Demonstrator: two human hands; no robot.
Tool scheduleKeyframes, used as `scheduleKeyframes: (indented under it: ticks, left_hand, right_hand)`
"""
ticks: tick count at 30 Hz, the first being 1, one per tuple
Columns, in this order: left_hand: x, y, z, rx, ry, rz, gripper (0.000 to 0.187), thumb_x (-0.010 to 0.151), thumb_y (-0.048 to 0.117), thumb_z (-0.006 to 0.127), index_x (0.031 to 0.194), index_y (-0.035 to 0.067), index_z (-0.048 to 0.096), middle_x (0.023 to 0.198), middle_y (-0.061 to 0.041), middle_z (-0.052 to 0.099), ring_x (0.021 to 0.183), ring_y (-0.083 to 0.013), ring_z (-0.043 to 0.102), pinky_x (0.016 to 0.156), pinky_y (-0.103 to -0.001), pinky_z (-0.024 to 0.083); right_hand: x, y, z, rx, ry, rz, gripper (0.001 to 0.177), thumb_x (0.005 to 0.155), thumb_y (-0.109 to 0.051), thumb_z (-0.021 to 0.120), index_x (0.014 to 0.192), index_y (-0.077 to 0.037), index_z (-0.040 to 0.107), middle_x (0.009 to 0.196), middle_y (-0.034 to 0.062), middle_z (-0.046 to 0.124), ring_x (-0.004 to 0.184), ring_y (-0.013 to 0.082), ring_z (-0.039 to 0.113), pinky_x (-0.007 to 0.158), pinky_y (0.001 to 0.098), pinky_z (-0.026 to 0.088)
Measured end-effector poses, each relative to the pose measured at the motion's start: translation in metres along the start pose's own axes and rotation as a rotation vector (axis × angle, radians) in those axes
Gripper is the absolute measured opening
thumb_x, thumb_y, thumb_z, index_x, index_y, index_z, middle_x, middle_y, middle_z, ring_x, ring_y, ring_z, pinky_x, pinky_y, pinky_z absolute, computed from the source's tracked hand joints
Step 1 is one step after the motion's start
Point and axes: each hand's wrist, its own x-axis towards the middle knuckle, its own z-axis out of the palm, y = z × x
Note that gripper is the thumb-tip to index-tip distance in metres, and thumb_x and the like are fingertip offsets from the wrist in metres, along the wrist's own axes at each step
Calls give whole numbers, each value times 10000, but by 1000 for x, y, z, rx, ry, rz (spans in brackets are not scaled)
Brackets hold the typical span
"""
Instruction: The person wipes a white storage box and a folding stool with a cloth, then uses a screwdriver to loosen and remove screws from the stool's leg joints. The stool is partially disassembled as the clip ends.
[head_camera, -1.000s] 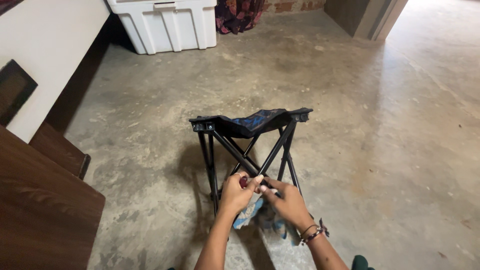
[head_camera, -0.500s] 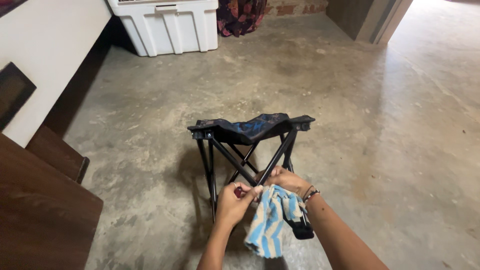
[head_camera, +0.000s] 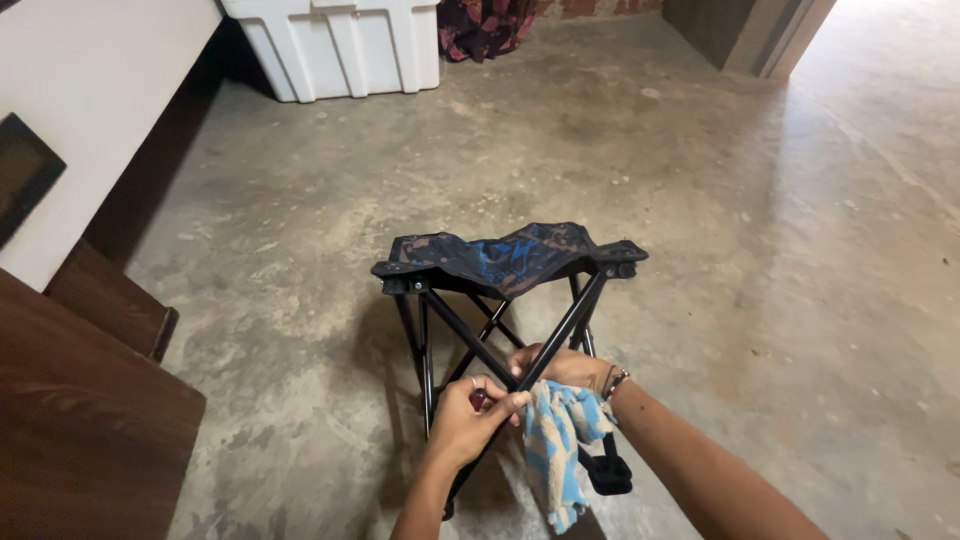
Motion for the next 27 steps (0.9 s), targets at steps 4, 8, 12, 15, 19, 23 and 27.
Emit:
scheduleKeyframes:
  ticks: [4, 8, 12, 15, 19, 23, 27]
  left_hand:
    - [5, 2, -4, -29, -14, 10, 262, 821, 221, 854, 775, 21, 691, 732, -77, 760, 649, -97, 707, 619, -228, 529]
    - [8, 1, -3, -69, -34, 1, 247, 818, 214, 851, 777, 21, 702, 736, -77, 768, 658, -103, 718, 635, -233, 546]
    - [9, 2, -4, -64, -25, -24, 229, 811, 188, 849, 776, 15, 703, 715, -89, 763, 644, -103, 700, 622, -234, 517]
    - [9, 4, -4, 10, -1, 13, 256, 823, 196, 855, 755, 4, 700, 715, -82, 761, 639, -89, 684, 617, -228, 516]
    - [10, 3, -3, 5, -18, 28, 239, 834, 205, 844, 779, 19, 704, 715, -80, 757, 637, -87, 679, 615, -229, 509]
    - [12, -1, -2, -21, -22, 10, 237, 835, 219, 832, 793, 29, 697, 716, -68, 754, 647, -89, 696, 626, -231, 523]
    - [15, -3, -1, -58, -20, 41, 285, 861, 235, 826, 767, 14, 673, 707, -57, 734, 654, -91, 683, 634, -235, 526]
  right_hand:
    - [-1, -7, 0, 134, 161, 63, 252, 832, -61, 738, 1066, -15, 658, 824, -12, 646, 766, 89, 682, 684, 264, 569]
    - [-3, -6, 4, 174, 67, 15, 269, 824, -35, 723, 1078, 7, 647, 880, 88, 710, 771, 157, 721, 684, 292, 583]
    - [4, 2, 4, 254, 122, 56, 250, 848, -88, 725, 1052, 4, 614, 903, 98, 716, 789, 191, 741, 709, 331, 613]
    - [3, 8, -3, 316, 263, 60, 306, 801, -108, 713, 1073, 16, 644, 911, 103, 736, 789, 182, 748, 717, 327, 624]
    - [2, 18, -13, 247, 33, -54, 342, 885, -64, 730, 1191, 63, 641, 983, 114, 709, 853, 164, 712, 745, 298, 584]
    - [8, 27, -17, 292, 24, -36, 379, 880, -61, 715, 1222, 66, 615, 1058, 113, 708, 923, 172, 718, 821, 309, 595]
    - [8, 31, -16, 387, 210, -8, 420, 855, -82, 692, 1255, 29, 628, 1083, 105, 714, 922, 177, 729, 831, 319, 607]
